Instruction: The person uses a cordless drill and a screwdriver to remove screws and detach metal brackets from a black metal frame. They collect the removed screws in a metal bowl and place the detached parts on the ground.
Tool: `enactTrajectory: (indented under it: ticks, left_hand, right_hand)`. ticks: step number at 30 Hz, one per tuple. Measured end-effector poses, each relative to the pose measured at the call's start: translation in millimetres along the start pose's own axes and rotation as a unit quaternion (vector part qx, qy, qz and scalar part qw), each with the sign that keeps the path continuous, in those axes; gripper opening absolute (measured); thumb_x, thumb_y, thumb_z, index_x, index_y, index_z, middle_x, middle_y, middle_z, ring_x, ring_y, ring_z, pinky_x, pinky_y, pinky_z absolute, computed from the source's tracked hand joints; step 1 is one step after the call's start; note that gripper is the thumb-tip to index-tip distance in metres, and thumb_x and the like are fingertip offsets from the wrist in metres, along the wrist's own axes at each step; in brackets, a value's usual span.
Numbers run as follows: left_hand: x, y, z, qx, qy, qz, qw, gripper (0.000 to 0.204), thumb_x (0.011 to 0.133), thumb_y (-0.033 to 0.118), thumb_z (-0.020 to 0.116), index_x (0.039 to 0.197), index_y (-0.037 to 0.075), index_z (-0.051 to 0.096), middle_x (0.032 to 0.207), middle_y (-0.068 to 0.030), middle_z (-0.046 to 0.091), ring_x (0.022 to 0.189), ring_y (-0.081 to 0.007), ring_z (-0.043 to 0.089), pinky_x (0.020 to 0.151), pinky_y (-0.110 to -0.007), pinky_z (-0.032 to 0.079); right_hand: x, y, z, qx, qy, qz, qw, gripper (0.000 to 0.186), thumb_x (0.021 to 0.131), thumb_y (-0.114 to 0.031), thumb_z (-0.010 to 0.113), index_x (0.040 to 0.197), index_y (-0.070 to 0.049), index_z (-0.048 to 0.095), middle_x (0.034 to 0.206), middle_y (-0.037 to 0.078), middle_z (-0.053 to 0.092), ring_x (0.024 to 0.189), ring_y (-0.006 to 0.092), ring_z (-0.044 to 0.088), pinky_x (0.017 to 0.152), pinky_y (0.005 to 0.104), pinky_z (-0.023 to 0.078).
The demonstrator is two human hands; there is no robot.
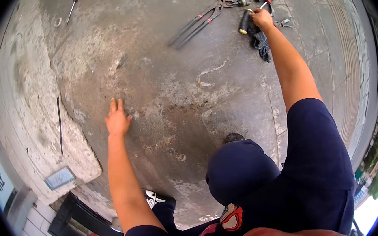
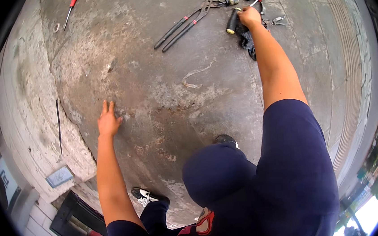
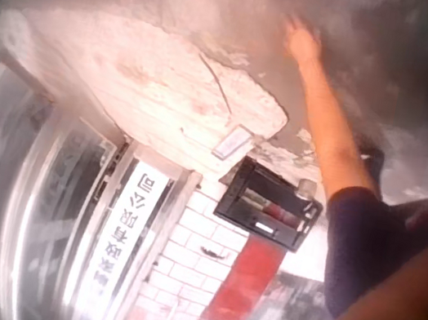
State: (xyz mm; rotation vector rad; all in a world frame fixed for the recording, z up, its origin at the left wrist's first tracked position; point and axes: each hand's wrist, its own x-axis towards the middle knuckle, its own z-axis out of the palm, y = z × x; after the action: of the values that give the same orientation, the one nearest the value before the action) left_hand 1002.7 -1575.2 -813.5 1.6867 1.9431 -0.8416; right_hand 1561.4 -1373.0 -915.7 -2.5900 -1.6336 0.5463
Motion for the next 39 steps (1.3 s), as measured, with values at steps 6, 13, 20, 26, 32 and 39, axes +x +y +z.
enactTrajectory:
  ticks: [6,13,20,26,32,39]
  left_hand:
    - [-114,44,7,-0.160,0.096,0.222,0.957,0.059,0.083,0.017,0.064,0.137,0.014,0.041,0.141,-0.0074,0.043,0.121,-0.0270,0.050,0.100,-0.043,0.041]
    - [-234,-14,10,-0.174,0.335,0.254,0.891,0.054,0.085,0.022,0.062,0.136,0.021,0.043,0.135,-0.0050,0.049,0.123,-0.0237,0.047,0.098,-0.043,0.042]
    - [-462,-200,107,-0.010,0.638,0.051,0.768,0.054,0.085,0.040,0.062,0.135,0.033,0.044,0.138,-0.0016,0.045,0.128,-0.0217,0.042,0.101,-0.055,0.035]
    - [-720,-297,325,-0.298,0.432,0.040,0.850,0.053,0.078,0.038,0.070,0.125,0.021,0.056,0.092,-0.0023,0.062,0.078,-0.0195,0.061,0.064,-0.035,0.048]
    - [-948,-292,501,-0.562,0.428,-0.168,0.688,0.040,0.080,0.022,0.071,0.117,0.012,0.061,0.110,-0.0063,0.065,0.094,-0.0214,0.063,0.080,-0.034,0.051]
    - [-997,-329,593,-0.582,0.462,-0.398,0.539,0.034,0.080,0.021,0.070,0.112,0.012,0.064,0.106,-0.0100,0.066,0.093,-0.0262,0.064,0.079,-0.033,0.050]
  right_hand:
    - [-2,16,8,0.693,0.090,0.086,0.711,0.028,0.074,-0.002,0.070,0.101,-0.002,0.062,0.070,0.008,0.063,0.053,0.0158,0.056,0.048,0.0255,0.044]
    - [-243,-83,-56,0.574,-0.159,-0.202,0.777,0.045,0.089,-0.005,0.059,0.132,-0.001,0.047,0.098,0.001,0.061,0.072,0.0042,0.048,0.063,0.0184,0.037]
    - [-617,-280,-116,0.100,-0.502,-0.540,0.668,0.037,0.080,0.004,0.058,0.117,-0.001,0.059,0.080,-0.002,0.057,0.067,0.0038,0.046,0.056,0.0184,0.035]
    - [-934,-351,-116,-0.190,-0.690,-0.525,0.461,0.030,0.077,0.009,0.058,0.106,0.001,0.063,0.079,-0.001,0.060,0.073,0.0080,0.054,0.064,0.0227,0.044]
    - [-1168,-378,-87,-0.149,-0.594,-0.679,0.404,0.031,0.086,-0.007,0.062,0.116,0.001,0.058,0.086,0.000,0.062,0.082,0.0096,0.054,0.077,0.0270,0.045]
    - [-1284,-437,-47,-0.071,-0.541,-0.677,0.494,0.034,0.090,-0.018,0.059,0.120,-0.004,0.055,0.091,-0.002,0.061,0.079,0.0071,0.052,0.071,0.0233,0.043]
